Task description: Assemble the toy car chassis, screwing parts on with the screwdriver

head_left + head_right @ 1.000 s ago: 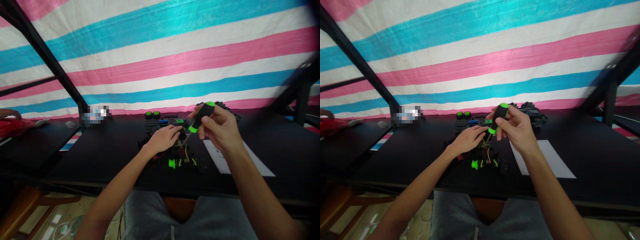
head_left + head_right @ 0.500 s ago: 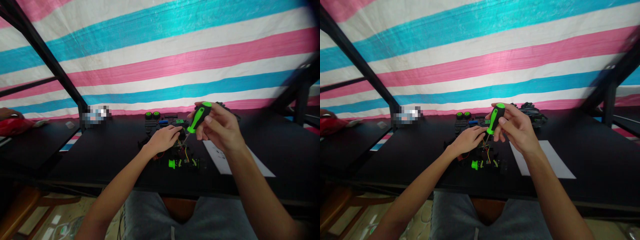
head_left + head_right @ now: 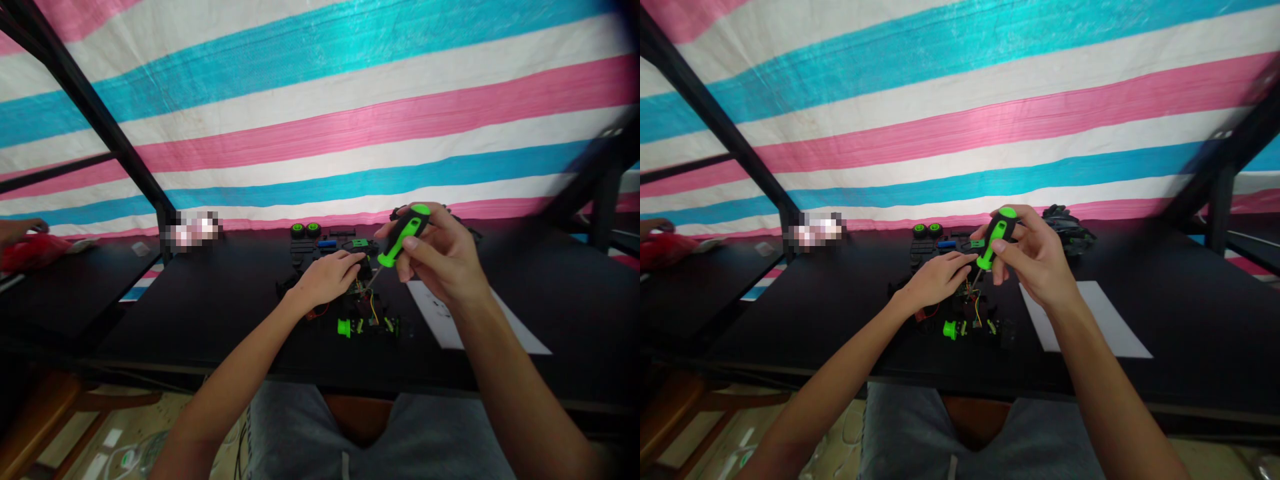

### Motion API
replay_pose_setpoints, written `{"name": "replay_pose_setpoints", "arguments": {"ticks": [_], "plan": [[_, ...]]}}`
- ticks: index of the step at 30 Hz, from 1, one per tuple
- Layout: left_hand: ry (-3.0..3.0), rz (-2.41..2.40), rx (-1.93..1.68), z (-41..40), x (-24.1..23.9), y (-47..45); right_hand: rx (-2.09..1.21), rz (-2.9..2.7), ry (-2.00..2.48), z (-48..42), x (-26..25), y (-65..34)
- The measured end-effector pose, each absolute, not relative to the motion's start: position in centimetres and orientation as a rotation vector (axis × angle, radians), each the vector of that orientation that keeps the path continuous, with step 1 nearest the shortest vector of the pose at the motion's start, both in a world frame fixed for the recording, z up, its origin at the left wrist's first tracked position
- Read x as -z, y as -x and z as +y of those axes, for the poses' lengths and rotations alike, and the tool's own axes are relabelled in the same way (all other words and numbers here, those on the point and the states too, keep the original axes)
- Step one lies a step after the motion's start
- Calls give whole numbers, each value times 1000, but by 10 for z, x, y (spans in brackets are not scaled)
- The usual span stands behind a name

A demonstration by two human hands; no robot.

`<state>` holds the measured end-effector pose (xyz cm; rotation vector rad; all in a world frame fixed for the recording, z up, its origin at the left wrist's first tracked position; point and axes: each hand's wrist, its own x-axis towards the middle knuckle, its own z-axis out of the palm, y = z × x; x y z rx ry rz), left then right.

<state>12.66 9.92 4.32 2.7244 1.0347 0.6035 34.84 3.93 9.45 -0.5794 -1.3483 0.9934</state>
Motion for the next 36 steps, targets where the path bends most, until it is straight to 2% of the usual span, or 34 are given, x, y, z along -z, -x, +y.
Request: {"name": "replay_pose_setpoints", "arguments": {"ticks": [36], "plan": [[-2712,1039,-590,98,-44,-126,-927,-1323,542,43,-92,-347]]}}
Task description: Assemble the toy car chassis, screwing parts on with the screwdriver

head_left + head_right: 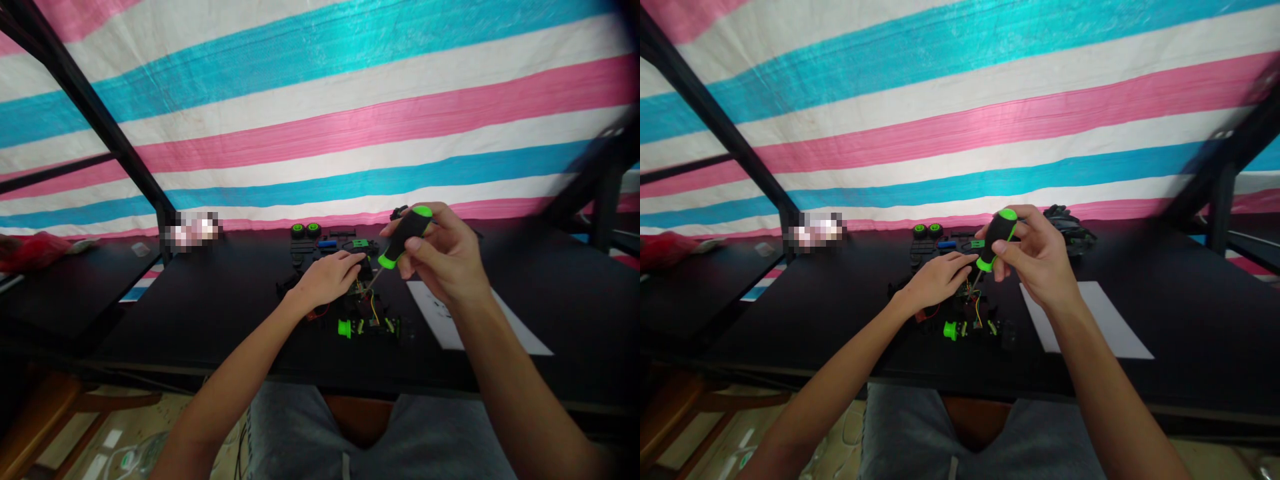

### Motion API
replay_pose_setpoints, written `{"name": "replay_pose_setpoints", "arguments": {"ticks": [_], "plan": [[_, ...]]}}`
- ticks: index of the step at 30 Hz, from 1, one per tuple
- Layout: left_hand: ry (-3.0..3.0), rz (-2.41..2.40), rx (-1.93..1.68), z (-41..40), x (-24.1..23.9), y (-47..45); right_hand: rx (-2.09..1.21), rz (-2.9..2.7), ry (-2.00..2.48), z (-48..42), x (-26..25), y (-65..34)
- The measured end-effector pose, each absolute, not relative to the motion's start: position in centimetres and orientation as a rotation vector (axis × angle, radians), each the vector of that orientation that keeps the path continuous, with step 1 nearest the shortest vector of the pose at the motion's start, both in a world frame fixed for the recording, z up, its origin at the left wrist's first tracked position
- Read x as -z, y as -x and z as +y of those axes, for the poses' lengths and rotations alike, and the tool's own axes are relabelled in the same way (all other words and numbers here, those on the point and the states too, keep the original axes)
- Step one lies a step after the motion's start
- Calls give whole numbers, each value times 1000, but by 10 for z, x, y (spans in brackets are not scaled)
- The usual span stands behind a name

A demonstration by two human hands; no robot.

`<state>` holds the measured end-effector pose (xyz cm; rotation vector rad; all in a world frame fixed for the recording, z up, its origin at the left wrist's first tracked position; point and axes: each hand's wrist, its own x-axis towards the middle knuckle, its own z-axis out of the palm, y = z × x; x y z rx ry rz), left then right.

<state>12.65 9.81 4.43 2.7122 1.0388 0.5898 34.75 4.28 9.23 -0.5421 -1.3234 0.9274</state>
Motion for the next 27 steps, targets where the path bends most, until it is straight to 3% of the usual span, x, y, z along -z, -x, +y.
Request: {"name": "replay_pose_setpoints", "arguments": {"ticks": [17,27], "plan": [[-2730,1021,-584,101,-42,-127,-990,-1367,497,36,-97,-346],[-2725,1041,-587,99,-43,-127,-825,-1299,582,45,-93,-345]]}}
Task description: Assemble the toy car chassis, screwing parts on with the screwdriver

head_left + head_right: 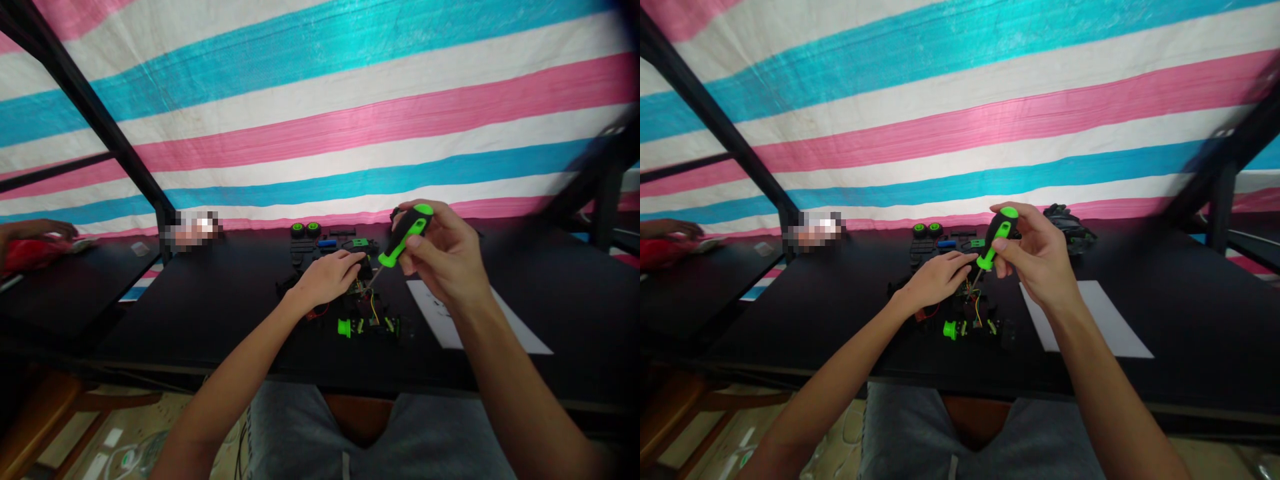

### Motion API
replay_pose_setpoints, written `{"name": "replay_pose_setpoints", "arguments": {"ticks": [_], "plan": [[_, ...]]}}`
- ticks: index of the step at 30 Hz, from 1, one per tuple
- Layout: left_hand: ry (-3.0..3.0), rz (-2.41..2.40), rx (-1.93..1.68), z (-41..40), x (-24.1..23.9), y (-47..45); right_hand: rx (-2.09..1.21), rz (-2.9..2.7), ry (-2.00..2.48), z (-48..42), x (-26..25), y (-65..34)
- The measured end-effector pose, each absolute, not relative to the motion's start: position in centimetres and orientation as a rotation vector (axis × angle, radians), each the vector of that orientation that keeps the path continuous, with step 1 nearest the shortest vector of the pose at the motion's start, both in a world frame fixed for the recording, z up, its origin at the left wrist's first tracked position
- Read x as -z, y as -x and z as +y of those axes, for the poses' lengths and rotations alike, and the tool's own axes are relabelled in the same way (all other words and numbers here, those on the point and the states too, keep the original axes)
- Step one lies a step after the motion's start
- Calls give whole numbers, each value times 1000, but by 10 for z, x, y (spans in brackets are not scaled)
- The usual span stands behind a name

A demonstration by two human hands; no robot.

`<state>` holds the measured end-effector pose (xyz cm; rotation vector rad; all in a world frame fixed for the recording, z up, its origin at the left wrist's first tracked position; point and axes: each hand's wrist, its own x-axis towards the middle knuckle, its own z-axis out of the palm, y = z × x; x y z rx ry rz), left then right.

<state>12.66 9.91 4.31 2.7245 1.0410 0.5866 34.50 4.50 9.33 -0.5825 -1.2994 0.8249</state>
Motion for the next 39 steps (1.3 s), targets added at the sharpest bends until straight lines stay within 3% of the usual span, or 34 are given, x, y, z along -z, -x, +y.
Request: {"name": "replay_pose_setpoints", "arguments": {"ticks": [39], "plan": [[-2734,1039,-589,99,-43,-127,-826,-1300,638,40,-96,-345]]}}
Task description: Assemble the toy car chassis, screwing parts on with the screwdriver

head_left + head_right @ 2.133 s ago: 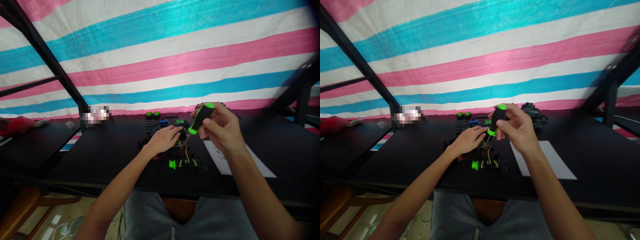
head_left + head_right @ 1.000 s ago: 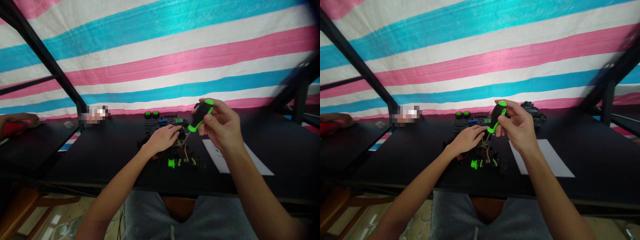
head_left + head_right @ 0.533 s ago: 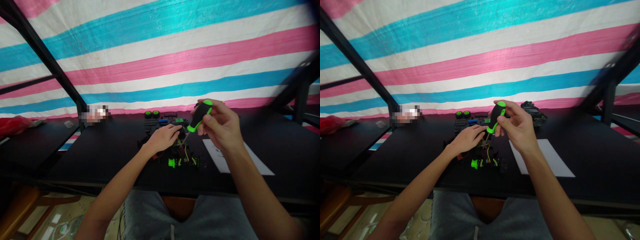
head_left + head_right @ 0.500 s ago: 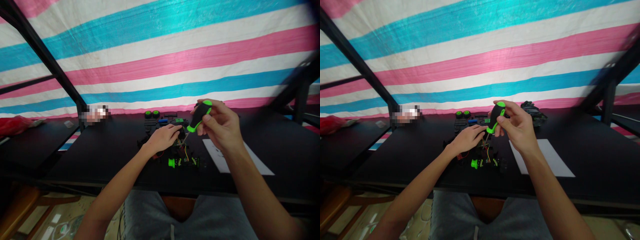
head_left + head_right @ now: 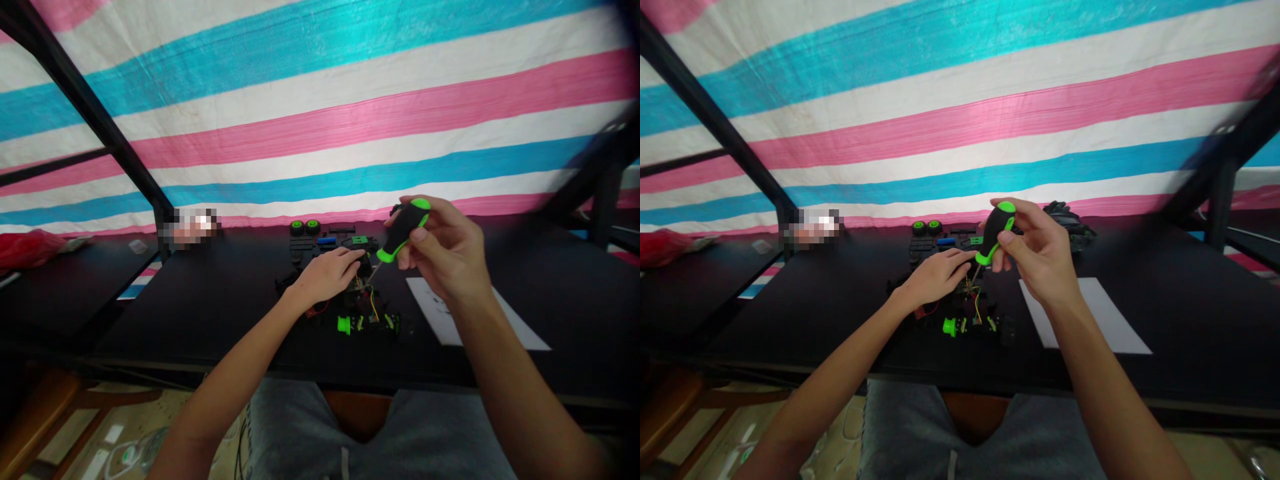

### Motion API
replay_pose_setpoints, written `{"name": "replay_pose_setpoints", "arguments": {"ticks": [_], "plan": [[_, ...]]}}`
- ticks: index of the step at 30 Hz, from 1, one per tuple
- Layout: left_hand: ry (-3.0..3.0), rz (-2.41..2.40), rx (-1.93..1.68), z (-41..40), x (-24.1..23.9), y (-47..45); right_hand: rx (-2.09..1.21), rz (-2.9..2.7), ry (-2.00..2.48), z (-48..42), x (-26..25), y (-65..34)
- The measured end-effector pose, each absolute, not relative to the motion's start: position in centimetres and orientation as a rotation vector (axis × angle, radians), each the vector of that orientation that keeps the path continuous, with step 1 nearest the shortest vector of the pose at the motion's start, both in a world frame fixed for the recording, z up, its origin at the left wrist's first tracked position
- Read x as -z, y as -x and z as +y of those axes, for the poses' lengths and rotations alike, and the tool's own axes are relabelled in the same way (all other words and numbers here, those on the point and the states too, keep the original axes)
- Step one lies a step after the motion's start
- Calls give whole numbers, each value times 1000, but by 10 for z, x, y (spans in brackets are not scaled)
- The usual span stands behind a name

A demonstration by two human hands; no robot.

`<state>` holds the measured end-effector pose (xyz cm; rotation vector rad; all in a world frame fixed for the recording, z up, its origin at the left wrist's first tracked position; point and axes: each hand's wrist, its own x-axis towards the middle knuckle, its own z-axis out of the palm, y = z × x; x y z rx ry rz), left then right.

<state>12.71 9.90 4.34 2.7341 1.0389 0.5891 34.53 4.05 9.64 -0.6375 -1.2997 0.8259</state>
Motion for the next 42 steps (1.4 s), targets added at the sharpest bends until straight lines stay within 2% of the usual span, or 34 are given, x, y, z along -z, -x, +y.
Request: {"name": "replay_pose_setpoints", "arguments": {"ticks": [25,42], "plan": [[-2711,1034,-576,98,-46,-127,-841,-1409,573,37,-93,-347],[-2724,1042,-585,99,-44,-127,-844,-1265,567,44,-93,-340]]}}
